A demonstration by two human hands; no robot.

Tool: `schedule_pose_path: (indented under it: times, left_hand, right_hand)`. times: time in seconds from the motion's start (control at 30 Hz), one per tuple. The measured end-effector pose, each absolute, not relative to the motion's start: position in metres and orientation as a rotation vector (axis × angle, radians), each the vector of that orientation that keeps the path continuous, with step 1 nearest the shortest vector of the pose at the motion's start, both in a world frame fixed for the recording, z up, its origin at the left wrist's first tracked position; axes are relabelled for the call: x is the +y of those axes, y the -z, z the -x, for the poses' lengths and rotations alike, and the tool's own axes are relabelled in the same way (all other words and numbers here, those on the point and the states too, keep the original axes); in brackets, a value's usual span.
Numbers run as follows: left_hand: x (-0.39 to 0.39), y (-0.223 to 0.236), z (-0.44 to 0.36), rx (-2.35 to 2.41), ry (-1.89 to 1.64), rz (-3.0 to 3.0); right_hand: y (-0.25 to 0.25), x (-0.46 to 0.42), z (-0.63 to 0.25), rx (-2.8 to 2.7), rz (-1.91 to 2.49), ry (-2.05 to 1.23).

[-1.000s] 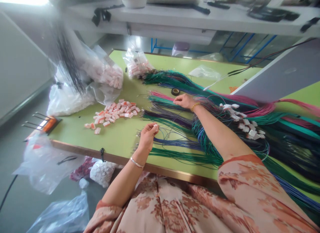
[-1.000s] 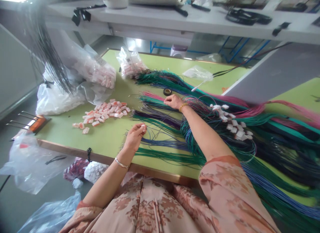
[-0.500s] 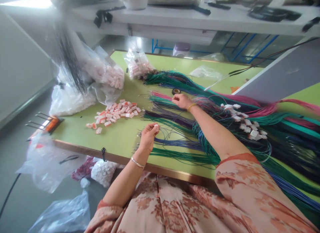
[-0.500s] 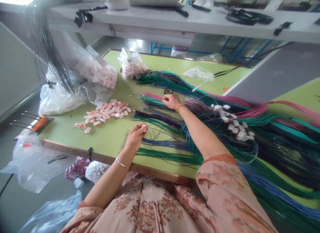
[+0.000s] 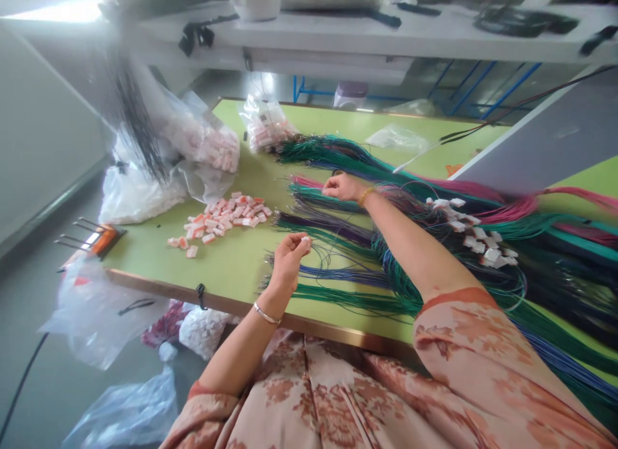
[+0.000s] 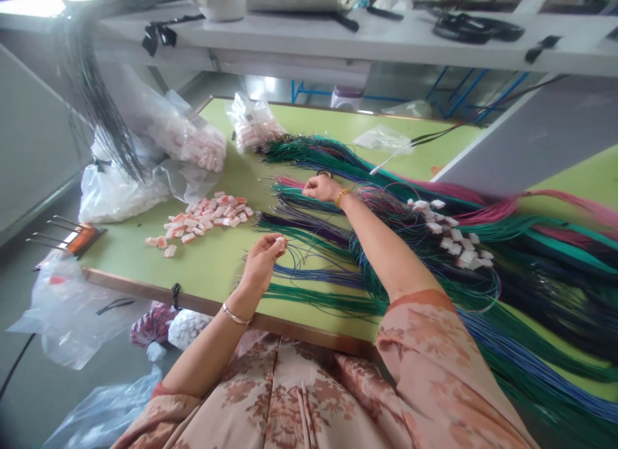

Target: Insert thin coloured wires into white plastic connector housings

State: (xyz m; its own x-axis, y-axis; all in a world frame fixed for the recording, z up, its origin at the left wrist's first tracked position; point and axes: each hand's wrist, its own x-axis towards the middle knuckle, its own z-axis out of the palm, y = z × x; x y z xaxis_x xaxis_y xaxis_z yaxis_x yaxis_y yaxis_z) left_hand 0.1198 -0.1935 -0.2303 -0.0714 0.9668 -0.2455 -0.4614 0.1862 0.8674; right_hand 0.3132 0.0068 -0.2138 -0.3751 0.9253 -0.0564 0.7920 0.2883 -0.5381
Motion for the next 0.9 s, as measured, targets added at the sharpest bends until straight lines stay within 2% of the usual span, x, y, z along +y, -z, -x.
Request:
schedule_pose_path:
  times: [0.13, 0.27, 0.63, 0.9]
  left_hand:
    - [-0.191, 0.228, -0.119, 1.046, -1.303, -0.629]
    - [-0.188, 0.233, -0.118, 1.056, -1.293, -0.594]
    - [-0.169, 0.238, -0.122, 0.952, -1.320, -0.456]
    - [-0.164, 0.237, -0.118, 0.808, -1.336, -0.386]
  right_hand:
    - [0.204, 0.013, -0.314, -2.320, 1.693, -0.518]
    - [0.186, 0.015, -0.325, -2.113, 1.823, -0.517]
    - [0.166, -0.039, -0.262, -2.073, 0.942, -0.954]
    - [0.178, -0.087, -0.263, -2.071, 0.911, -1.051]
